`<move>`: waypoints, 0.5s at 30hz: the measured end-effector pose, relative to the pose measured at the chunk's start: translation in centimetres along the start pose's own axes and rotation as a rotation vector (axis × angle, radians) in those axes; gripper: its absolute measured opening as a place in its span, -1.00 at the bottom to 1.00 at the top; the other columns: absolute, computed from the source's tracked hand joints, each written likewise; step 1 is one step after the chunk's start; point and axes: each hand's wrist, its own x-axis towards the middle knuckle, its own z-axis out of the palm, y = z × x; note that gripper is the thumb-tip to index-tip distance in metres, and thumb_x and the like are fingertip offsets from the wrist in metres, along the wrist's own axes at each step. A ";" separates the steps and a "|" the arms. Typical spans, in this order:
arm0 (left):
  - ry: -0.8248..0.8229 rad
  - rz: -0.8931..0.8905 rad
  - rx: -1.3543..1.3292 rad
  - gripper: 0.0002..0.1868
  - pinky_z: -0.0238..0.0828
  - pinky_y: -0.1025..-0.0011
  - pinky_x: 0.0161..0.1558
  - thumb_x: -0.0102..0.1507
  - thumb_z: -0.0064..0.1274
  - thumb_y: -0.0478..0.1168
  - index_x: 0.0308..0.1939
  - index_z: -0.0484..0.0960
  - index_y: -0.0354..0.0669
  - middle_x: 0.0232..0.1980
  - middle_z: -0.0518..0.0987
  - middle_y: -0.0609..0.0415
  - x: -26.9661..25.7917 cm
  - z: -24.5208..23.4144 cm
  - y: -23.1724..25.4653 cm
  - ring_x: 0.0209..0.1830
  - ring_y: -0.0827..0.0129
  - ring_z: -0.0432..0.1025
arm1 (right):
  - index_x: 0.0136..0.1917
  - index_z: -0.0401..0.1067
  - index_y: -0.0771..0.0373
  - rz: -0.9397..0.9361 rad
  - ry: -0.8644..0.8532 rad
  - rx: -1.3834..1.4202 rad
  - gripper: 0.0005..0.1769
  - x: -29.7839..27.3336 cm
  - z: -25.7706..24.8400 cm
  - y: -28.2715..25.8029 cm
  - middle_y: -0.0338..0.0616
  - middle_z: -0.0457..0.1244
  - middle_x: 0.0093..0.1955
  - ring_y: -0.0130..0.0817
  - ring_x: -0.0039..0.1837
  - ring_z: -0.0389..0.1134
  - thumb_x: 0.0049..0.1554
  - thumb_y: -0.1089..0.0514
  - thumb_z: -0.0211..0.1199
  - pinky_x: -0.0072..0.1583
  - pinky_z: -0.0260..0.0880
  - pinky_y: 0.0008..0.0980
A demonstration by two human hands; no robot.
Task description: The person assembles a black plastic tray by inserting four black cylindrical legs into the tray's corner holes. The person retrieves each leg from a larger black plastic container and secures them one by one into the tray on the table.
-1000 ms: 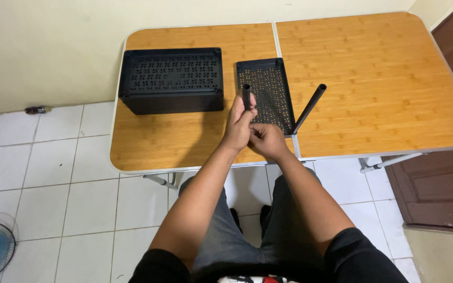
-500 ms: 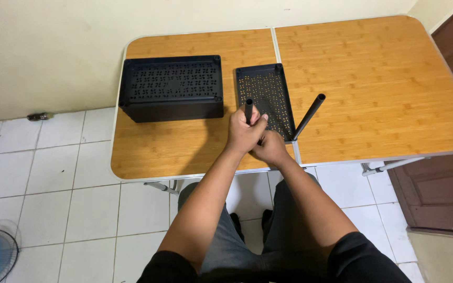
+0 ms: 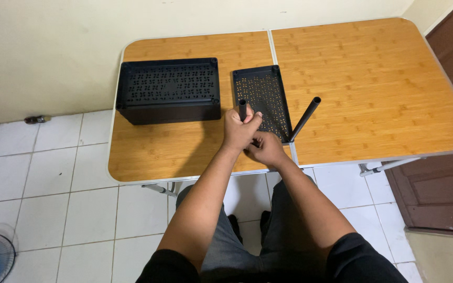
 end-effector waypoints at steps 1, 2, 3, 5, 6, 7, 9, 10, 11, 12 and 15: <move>-0.014 -0.015 -0.019 -0.51 0.11 0.54 -0.49 0.18 0.14 -0.47 -0.62 0.14 -0.05 -0.57 0.31 0.32 0.2 -0.1 -0.1 -0.54 0.68 0.17 | -0.14 0.58 0.21 -0.022 0.010 0.022 -0.82 0.0 0.0 -0.1 -0.10 0.43 -0.29 -0.31 -0.26 0.47 -0.05 0.15 0.41 -0.16 0.39 -0.31; -0.026 -0.031 -0.038 -0.51 0.11 0.54 -0.49 0.17 0.13 -0.47 -0.63 0.14 -0.04 -0.57 0.31 0.32 0.3 -0.2 -0.2 -0.54 0.68 0.17 | -0.12 0.59 0.21 -0.044 0.018 0.045 -0.82 0.0 0.0 -0.1 -0.12 0.44 -0.27 -0.35 -0.24 0.48 -0.04 0.17 0.40 -0.15 0.41 -0.33; -0.039 -0.047 -0.057 -0.52 0.10 0.54 -0.49 0.17 0.12 -0.48 -0.63 0.15 -0.04 -0.57 0.31 0.32 0.5 -0.3 -0.3 -0.55 0.69 0.17 | -0.11 0.59 0.21 -0.066 0.026 0.067 -0.82 0.0 0.0 -0.2 -0.14 0.44 -0.25 -0.38 -0.22 0.49 -0.03 0.18 0.40 -0.14 0.42 -0.35; -0.074 -0.027 -0.073 -0.53 0.06 0.53 -0.50 0.15 0.10 -0.50 -0.62 0.15 -0.04 -0.57 0.30 0.32 0.8 -0.5 -0.6 -0.55 0.69 0.16 | -0.12 0.59 0.21 -0.026 0.025 0.057 -0.83 0.0 0.0 -0.3 -0.16 0.45 -0.25 -0.41 -0.22 0.48 -0.01 0.16 0.44 -0.14 0.42 -0.37; -0.092 -0.017 -0.081 -0.54 0.04 0.53 -0.50 0.14 0.10 -0.51 -0.62 0.15 -0.03 -0.56 0.29 0.33 0.9 -0.6 -0.7 -0.55 0.69 0.16 | -0.13 0.59 0.22 -0.007 0.024 0.052 -0.83 0.1 0.1 -0.4 -0.16 0.45 -0.25 -0.42 -0.23 0.48 0.00 0.14 0.46 -0.14 0.41 -0.38; -0.103 -0.050 -0.080 -0.54 0.02 0.52 -0.53 0.12 0.09 -0.51 -0.63 0.15 -0.03 -0.58 0.29 0.33 1.1 -0.8 -0.8 -0.57 0.69 0.15 | -0.13 0.59 0.22 0.023 0.019 0.057 -0.83 0.1 0.1 -0.5 -0.17 0.45 -0.26 -0.43 -0.24 0.47 0.01 0.14 0.47 -0.15 0.41 -0.38; -0.127 -0.115 -0.079 -0.55 -0.04 0.52 -0.59 0.09 0.07 -0.53 -0.65 0.14 -0.02 -0.60 0.28 0.33 1.3 -1.1 -1.1 -0.61 0.69 0.13 | -0.13 0.60 0.22 0.083 0.010 0.067 -0.83 0.2 0.2 -0.7 -0.17 0.45 -0.27 -0.44 -0.25 0.45 0.02 0.13 0.48 -0.16 0.40 -0.39; -0.144 -0.100 -0.092 -0.55 -0.03 0.51 -0.58 0.09 0.06 -0.53 -0.64 0.15 -0.02 -0.60 0.28 0.33 1.4 -1.2 -1.2 -0.60 0.69 0.13 | -0.14 0.59 0.22 0.078 0.010 0.080 -0.83 0.2 0.2 -0.8 -0.19 0.45 -0.27 -0.46 -0.25 0.45 0.01 0.13 0.48 -0.16 0.40 -0.40; -0.162 -0.086 -0.105 -0.55 -0.03 0.51 -0.57 0.09 0.06 -0.53 -0.64 0.15 -0.02 -0.60 0.28 0.33 1.5 -1.3 -1.2 -0.59 0.69 0.13 | -0.15 0.59 0.22 0.072 0.010 0.092 -0.83 0.2 0.2 -0.9 -0.20 0.45 -0.27 -0.49 -0.25 0.44 0.01 0.13 0.48 -0.16 0.40 -0.42; -0.181 -0.072 -0.118 -0.55 -0.03 0.50 -0.56 0.09 0.06 -0.53 -0.64 0.15 -0.02 -0.59 0.28 0.34 1.6 -1.4 -1.2 -0.58 0.69 0.13 | -0.16 0.58 0.22 0.066 0.011 0.104 -0.84 0.2 0.2 -1.0 -0.22 0.45 -0.27 -0.51 -0.25 0.44 0.01 0.14 0.48 -0.16 0.40 -0.43; -0.192 -0.134 -0.172 -0.56 0.01 0.49 -0.59 0.11 0.09 -0.51 -0.65 0.17 -0.04 -0.60 0.32 0.34 1.7 -1.6 -0.8 -0.61 0.68 0.15 | -0.18 0.57 0.21 0.088 0.009 0.049 -0.82 0.3 0.1 -1.4 -0.22 0.43 -0.30 -0.48 -0.28 0.42 -0.01 0.12 0.50 -0.18 0.37 -0.41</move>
